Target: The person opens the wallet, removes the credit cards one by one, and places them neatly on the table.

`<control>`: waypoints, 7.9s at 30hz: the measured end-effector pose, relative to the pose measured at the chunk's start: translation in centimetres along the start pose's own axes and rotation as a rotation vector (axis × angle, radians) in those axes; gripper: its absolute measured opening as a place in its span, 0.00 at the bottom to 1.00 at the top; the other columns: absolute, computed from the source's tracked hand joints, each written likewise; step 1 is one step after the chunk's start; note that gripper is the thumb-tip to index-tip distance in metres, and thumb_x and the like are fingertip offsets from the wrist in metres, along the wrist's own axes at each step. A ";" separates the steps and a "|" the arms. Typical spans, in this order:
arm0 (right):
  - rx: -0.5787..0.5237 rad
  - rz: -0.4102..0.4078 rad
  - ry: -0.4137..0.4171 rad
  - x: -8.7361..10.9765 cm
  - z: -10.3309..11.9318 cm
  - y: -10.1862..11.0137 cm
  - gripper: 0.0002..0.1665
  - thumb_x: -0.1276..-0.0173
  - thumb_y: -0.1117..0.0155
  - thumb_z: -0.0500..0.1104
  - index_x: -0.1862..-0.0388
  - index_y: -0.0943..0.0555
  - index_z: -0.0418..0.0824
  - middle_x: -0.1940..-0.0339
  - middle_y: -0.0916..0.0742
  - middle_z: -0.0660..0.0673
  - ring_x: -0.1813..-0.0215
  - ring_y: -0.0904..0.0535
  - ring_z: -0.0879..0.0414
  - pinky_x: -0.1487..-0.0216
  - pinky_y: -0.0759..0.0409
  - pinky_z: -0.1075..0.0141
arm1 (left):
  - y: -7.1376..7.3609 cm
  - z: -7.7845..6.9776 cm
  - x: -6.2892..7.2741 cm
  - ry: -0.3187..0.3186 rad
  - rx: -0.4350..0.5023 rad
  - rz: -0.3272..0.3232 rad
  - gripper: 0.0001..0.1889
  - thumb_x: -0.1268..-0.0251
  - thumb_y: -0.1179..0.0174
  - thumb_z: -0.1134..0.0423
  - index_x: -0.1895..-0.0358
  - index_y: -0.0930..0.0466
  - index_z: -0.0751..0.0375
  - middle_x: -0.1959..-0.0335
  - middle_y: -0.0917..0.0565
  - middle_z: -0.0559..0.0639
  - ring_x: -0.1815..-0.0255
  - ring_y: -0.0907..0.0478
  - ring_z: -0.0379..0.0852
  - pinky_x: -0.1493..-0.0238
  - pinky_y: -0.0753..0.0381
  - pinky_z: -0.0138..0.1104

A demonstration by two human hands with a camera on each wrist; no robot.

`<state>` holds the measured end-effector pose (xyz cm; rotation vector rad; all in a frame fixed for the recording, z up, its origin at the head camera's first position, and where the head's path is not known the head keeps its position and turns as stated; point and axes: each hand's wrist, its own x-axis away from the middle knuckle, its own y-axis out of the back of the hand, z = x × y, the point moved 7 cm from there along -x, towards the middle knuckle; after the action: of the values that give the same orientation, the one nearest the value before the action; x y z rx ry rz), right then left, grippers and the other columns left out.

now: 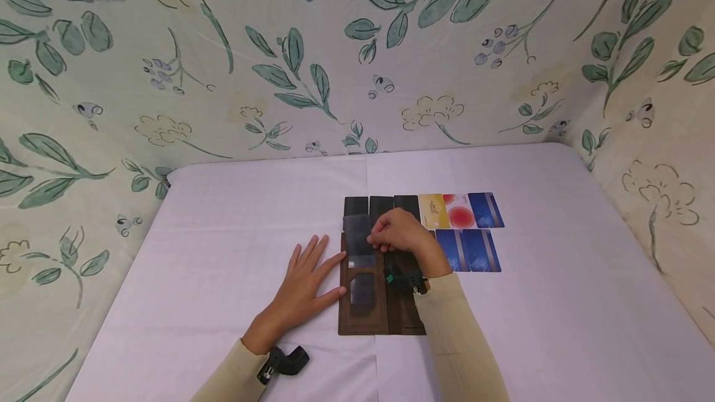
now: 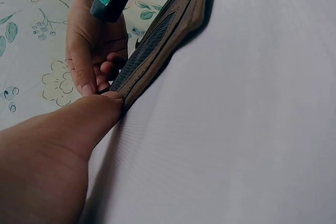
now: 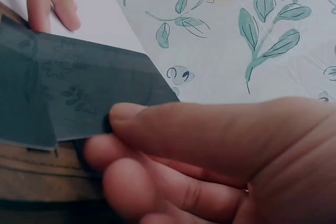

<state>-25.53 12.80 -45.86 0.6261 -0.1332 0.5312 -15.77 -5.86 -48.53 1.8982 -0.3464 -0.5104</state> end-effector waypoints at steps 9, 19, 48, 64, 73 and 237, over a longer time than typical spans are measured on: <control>-0.005 -0.047 0.066 -0.2 0.5 0.4 0.09 0.33 0.36 0.43 0.65 0.16 0.37 0.75 0.14 0.47 0.75 0.20 0.55 0.71 0.20 0.63 | -0.1 0.0 0.0 -0.001 0.005 -0.005 0.33 0.34 0.49 0.35 0.28 0.36 0.40 0.23 0.49 0.57 0.22 0.58 0.56 0.28 0.61 0.58; -0.033 -0.127 0.104 -0.6 1.0 0.3 0.08 0.31 0.37 0.42 0.64 0.16 0.37 0.76 0.15 0.47 0.75 0.21 0.55 0.71 0.20 0.64 | 0.3 -0.2 0.0 -0.005 0.019 -0.012 0.33 0.34 0.48 0.36 0.29 0.35 0.42 0.23 0.48 0.58 0.22 0.57 0.57 0.28 0.60 0.58; -0.201 -0.283 -0.002 -3.0 1.5 -0.2 0.13 0.33 0.35 0.47 0.61 0.15 0.38 0.72 0.13 0.46 0.75 0.21 0.56 0.72 0.21 0.67 | 0.4 0.0 -0.4 -0.020 -0.009 -0.040 0.33 0.35 0.48 0.36 0.29 0.34 0.43 0.23 0.48 0.58 0.23 0.56 0.59 0.29 0.59 0.59; -0.173 -0.224 -0.077 -5.1 1.6 -1.2 0.12 0.33 0.35 0.46 0.62 0.14 0.38 0.72 0.13 0.46 0.76 0.21 0.59 0.73 0.22 0.69 | 0.1 0.0 0.1 -0.021 -0.015 -0.026 0.33 0.35 0.49 0.34 0.29 0.34 0.42 0.23 0.47 0.58 0.23 0.56 0.59 0.29 0.58 0.60; -0.133 -0.219 -0.099 -5.9 1.9 -1.3 0.11 0.34 0.33 0.46 0.64 0.14 0.38 0.74 0.13 0.47 0.77 0.20 0.59 0.73 0.21 0.69 | 0.1 -0.1 0.1 -0.037 -0.012 -0.046 0.33 0.35 0.48 0.35 0.29 0.34 0.43 0.24 0.47 0.60 0.23 0.55 0.60 0.30 0.57 0.61; 0.011 0.068 0.027 1.4 -0.7 -2.2 0.17 0.45 0.25 0.41 0.61 0.22 0.37 0.76 0.18 0.47 0.79 0.25 0.55 0.76 0.22 0.64 | 0.0 -0.2 0.1 0.003 -0.009 -0.009 0.33 0.35 0.49 0.35 0.29 0.35 0.41 0.23 0.49 0.56 0.22 0.57 0.57 0.28 0.59 0.58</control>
<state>-23.18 12.29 -47.16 0.6270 -0.1268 0.6062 -15.59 -5.73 -48.43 1.8922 -0.3331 -0.5146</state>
